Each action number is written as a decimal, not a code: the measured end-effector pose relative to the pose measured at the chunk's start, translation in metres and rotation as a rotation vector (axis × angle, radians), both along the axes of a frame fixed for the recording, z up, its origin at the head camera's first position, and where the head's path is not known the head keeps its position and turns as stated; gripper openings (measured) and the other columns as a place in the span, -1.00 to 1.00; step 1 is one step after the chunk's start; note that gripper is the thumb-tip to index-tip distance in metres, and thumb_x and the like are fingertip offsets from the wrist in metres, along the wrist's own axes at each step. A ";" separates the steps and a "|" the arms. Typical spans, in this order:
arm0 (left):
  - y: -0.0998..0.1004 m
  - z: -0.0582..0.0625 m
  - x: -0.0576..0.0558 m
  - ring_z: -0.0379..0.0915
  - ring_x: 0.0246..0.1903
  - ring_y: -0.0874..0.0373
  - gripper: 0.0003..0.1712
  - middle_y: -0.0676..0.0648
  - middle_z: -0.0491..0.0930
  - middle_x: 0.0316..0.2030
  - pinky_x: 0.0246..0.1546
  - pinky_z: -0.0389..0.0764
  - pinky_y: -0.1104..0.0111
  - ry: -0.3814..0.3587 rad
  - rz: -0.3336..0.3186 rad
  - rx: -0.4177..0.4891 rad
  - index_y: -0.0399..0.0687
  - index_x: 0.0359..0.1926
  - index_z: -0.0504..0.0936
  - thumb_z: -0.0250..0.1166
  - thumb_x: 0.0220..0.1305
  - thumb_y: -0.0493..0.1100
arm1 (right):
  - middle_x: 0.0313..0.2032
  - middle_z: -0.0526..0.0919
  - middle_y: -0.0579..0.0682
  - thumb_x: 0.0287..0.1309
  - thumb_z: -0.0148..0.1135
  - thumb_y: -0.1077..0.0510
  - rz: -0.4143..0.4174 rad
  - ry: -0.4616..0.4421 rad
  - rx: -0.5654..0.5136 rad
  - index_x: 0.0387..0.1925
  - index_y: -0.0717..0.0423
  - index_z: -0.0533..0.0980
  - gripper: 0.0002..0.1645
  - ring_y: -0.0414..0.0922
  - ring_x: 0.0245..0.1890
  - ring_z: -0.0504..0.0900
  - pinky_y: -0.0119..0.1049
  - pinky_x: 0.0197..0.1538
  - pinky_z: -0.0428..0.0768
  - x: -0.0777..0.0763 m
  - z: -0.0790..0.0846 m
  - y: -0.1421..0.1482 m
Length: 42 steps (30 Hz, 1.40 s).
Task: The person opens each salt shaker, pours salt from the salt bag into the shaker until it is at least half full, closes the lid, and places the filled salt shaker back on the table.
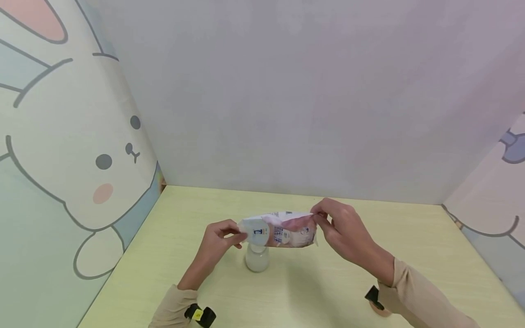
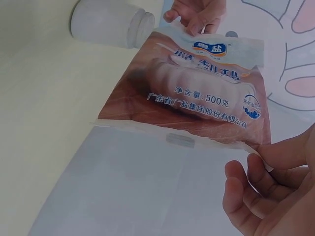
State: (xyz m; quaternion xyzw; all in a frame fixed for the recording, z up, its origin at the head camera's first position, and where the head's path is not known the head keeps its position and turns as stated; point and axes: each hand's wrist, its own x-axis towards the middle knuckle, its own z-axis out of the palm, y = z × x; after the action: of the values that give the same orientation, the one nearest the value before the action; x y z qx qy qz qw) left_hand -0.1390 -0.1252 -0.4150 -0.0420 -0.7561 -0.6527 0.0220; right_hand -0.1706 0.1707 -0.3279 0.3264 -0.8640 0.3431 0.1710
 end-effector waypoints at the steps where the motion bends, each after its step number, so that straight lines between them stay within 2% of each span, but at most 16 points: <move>1: 0.000 0.000 0.000 0.56 -0.35 0.06 -0.90 -0.21 0.58 -0.34 -0.37 0.68 0.25 -0.001 -0.001 -0.002 -0.26 -0.34 0.63 0.37 0.12 -0.31 | -0.45 0.55 -0.19 0.03 0.15 0.51 0.000 0.004 0.001 -0.41 0.07 0.56 -0.71 -0.28 -0.51 0.40 -0.45 -0.58 0.37 0.000 0.000 0.000; 14: 0.001 0.000 -0.001 0.57 -0.36 0.08 -0.90 -0.22 0.58 -0.34 -0.37 0.68 0.25 0.017 -0.008 0.019 -0.30 -0.35 0.62 0.37 0.11 -0.33 | -0.45 0.55 -0.19 0.02 0.16 0.51 0.005 0.025 -0.003 -0.43 0.07 0.55 -0.71 -0.29 -0.54 0.37 -0.45 -0.59 0.36 0.001 0.002 0.000; 23: 0.002 0.001 -0.002 0.57 -0.36 0.06 -0.94 -0.23 0.58 -0.34 -0.39 0.68 0.24 0.020 -0.003 0.025 -0.23 -0.38 0.62 0.36 0.11 -0.36 | -0.45 0.54 -0.19 0.02 0.16 0.52 0.009 0.030 -0.011 -0.42 0.06 0.55 -0.71 -0.29 -0.54 0.37 -0.46 -0.59 0.36 0.001 0.001 0.000; 31: 0.001 0.001 0.000 0.57 -0.35 0.07 -0.91 -0.22 0.58 -0.34 -0.39 0.68 0.23 0.023 0.012 0.011 -0.30 -0.36 0.62 0.37 0.11 -0.35 | -0.45 0.55 -0.19 0.02 0.16 0.52 0.025 0.050 -0.021 -0.42 0.07 0.55 -0.71 -0.30 -0.53 0.37 -0.46 -0.59 0.36 0.000 0.000 0.000; 42: 0.002 0.002 0.001 0.57 -0.35 0.07 -0.93 -0.22 0.59 -0.34 -0.37 0.68 0.24 0.020 0.017 0.007 -0.27 -0.36 0.63 0.36 0.13 -0.34 | -0.46 0.54 -0.18 0.01 0.17 0.51 0.027 0.074 -0.025 -0.42 0.09 0.56 -0.73 -0.31 -0.55 0.35 -0.47 -0.60 0.36 0.000 0.001 0.000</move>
State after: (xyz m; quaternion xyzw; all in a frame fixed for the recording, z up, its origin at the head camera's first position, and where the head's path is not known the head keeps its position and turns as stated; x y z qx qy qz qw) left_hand -0.1383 -0.1231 -0.4132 -0.0422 -0.7540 -0.6546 0.0352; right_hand -0.1707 0.1708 -0.3269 0.3483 -0.8483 0.3436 0.2025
